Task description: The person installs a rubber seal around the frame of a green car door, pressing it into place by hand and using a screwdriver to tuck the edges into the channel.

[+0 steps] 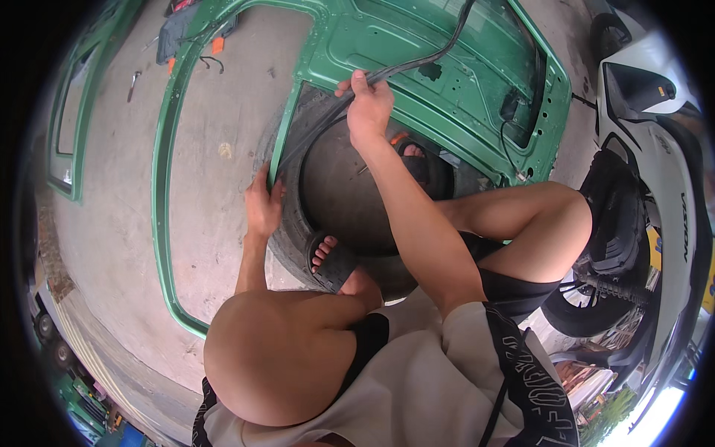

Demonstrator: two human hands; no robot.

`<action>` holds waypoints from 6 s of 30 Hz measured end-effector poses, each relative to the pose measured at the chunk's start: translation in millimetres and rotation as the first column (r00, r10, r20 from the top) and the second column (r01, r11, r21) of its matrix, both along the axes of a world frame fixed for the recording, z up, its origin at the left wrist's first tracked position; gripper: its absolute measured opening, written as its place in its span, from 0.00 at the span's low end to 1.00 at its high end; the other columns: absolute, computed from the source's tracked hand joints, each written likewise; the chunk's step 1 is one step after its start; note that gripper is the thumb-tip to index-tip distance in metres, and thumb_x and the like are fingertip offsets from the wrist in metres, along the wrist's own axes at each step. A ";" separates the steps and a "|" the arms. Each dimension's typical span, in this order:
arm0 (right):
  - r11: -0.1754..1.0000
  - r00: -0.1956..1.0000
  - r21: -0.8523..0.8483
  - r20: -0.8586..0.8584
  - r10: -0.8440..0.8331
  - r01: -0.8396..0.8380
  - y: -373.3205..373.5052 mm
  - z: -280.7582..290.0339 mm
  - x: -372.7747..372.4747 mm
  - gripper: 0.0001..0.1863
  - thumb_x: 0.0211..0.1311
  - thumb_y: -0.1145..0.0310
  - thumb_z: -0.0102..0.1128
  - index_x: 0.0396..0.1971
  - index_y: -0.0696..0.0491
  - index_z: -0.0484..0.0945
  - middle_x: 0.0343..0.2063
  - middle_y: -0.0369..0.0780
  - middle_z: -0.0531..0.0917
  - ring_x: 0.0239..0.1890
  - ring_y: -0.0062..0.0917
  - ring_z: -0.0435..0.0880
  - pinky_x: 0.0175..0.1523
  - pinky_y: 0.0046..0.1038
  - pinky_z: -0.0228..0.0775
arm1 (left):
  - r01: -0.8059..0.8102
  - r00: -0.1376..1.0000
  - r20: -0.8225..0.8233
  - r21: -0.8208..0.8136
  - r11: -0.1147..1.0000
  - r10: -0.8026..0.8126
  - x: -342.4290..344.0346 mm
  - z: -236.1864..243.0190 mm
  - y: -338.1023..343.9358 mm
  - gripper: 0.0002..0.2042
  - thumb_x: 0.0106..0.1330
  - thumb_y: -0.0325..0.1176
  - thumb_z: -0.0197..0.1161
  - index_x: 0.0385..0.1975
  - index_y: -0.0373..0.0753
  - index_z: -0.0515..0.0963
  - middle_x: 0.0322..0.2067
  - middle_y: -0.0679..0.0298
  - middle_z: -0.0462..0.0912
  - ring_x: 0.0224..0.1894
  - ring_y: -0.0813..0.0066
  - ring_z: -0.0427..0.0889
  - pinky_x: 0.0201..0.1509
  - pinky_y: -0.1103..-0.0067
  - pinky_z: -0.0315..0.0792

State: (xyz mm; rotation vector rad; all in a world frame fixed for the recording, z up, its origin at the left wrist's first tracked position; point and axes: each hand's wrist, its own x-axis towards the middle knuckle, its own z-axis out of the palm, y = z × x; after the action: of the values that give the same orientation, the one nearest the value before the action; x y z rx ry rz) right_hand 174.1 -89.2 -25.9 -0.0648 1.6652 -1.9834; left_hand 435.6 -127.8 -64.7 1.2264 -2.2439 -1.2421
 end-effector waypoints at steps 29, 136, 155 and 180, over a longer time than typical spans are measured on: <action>0.947 0.979 0.277 -0.165 -0.117 0.160 -26.9 122.9 -352.1 0.07 0.75 0.74 0.48 0.37 0.62 0.73 0.24 0.41 0.71 0.22 0.29 0.71 0.27 0.37 0.68 | 0.027 1.000 -0.017 0.052 0.998 -0.026 -0.1 3.8 -0.1 0.23 0.66 0.23 0.56 0.63 0.31 0.70 0.51 0.35 0.79 0.53 0.34 0.77 0.58 0.55 0.72; 0.953 0.890 -0.096 0.393 -0.231 0.289 -67.6 -66.6 81.7 0.09 0.64 0.67 0.68 0.35 0.59 0.84 0.23 0.34 0.81 0.22 0.16 0.76 0.26 0.22 0.67 | 0.297 0.945 -0.325 0.892 0.340 0.028 -160.7 -45.5 -181.7 0.21 0.80 0.46 0.48 0.56 0.33 0.75 0.47 0.53 0.84 0.47 0.60 0.84 0.54 0.66 0.78; 0.959 0.851 -0.025 0.467 -0.239 0.283 -89.2 -71.0 64.6 0.09 0.63 0.72 0.68 0.33 0.64 0.83 0.26 0.37 0.82 0.27 0.20 0.78 0.32 0.25 0.71 | 0.017 0.885 -0.271 0.832 0.554 0.380 -171.0 -39.8 -141.3 0.16 0.76 0.38 0.56 0.49 0.30 0.78 0.45 0.58 0.84 0.47 0.68 0.82 0.54 0.73 0.75; 0.909 0.839 -0.237 0.513 -0.183 0.343 -67.2 -55.0 57.4 0.10 0.52 0.86 0.69 0.35 0.64 0.82 0.37 0.42 0.86 0.43 0.26 0.83 0.53 0.26 0.73 | 0.136 0.898 -0.415 0.580 0.803 0.147 -167.4 -20.1 -123.7 0.23 0.63 0.21 0.53 0.61 0.24 0.69 0.44 0.50 0.83 0.45 0.63 0.84 0.52 0.72 0.79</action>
State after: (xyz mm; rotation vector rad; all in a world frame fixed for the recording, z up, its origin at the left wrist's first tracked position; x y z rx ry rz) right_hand 231.5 -156.4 -80.9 0.5343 1.0627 -2.2264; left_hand 268.2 -251.5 -84.8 0.9743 -1.5522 -2.0871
